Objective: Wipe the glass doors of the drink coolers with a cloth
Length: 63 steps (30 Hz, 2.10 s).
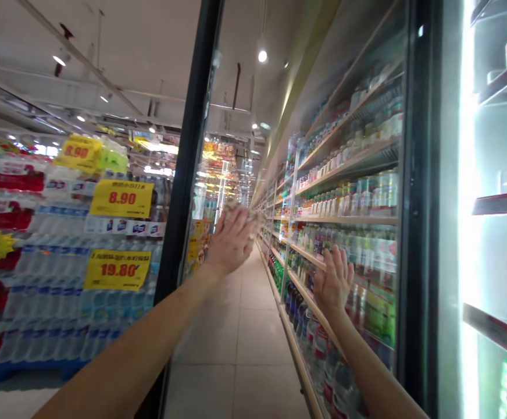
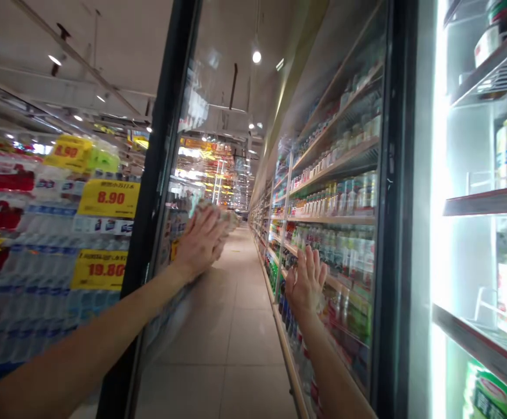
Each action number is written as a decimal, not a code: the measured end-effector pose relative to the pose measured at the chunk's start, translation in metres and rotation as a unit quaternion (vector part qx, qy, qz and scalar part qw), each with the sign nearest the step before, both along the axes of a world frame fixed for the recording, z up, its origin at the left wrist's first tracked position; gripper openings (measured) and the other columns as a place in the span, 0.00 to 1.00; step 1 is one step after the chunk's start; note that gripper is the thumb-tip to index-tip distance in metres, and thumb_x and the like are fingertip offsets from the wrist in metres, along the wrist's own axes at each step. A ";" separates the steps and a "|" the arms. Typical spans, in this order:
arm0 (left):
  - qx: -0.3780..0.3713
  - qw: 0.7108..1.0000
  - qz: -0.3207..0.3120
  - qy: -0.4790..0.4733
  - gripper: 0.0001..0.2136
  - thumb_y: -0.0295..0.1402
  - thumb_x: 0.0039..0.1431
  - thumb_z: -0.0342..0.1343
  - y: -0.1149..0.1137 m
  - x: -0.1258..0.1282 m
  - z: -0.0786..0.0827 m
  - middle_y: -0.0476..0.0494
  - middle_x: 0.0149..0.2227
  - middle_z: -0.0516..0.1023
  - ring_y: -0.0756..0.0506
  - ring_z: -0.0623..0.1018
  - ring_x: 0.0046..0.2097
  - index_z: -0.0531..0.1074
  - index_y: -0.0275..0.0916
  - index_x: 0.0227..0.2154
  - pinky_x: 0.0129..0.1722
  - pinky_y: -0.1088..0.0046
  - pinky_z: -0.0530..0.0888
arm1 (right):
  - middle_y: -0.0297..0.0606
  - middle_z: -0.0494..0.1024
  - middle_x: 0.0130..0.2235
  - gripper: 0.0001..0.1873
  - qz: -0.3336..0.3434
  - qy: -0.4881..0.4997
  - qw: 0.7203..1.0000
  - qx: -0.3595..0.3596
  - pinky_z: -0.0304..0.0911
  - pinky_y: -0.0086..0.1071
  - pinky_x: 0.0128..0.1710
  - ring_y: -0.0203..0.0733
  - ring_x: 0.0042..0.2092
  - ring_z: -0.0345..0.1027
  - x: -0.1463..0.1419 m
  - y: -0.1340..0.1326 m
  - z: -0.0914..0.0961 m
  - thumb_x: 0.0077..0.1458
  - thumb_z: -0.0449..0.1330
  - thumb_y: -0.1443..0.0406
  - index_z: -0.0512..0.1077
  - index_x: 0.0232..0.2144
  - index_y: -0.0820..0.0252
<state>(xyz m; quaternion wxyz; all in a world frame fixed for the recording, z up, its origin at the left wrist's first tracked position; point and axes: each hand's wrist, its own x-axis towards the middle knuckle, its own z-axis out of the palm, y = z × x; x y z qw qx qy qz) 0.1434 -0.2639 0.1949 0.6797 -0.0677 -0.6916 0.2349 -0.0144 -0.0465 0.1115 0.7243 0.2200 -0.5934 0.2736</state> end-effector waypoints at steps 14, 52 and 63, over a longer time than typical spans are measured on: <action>0.104 0.993 -0.003 0.058 0.21 0.34 0.58 0.47 -0.013 0.011 -0.011 0.36 0.61 0.57 0.39 0.52 0.64 0.61 0.38 0.55 0.61 0.52 0.52 | 0.48 0.63 0.58 0.26 0.001 0.003 1.000 -0.003 0.46 0.50 0.58 0.49 0.62 0.49 0.000 0.001 0.000 0.56 0.48 0.64 0.58 0.57 0.59; -0.103 0.992 -0.005 -0.077 0.21 0.37 0.59 0.44 0.024 -0.012 0.081 0.40 0.60 0.60 0.43 0.54 0.64 0.62 0.36 0.54 0.63 0.59 0.51 | 0.49 0.63 0.58 0.27 -0.013 0.036 0.999 0.008 0.49 0.53 0.57 0.52 0.62 0.51 -0.004 0.000 -0.001 0.58 0.46 0.63 0.54 0.60 0.60; -0.119 0.988 0.013 -0.094 0.24 0.37 0.58 0.45 0.033 -0.018 0.096 0.42 0.61 0.59 0.43 0.53 0.64 0.57 0.38 0.57 0.63 0.59 0.48 | 0.49 0.62 0.59 0.27 -0.015 0.035 0.999 0.008 0.48 0.52 0.58 0.51 0.62 0.50 -0.007 -0.001 -0.002 0.59 0.46 0.62 0.54 0.60 0.60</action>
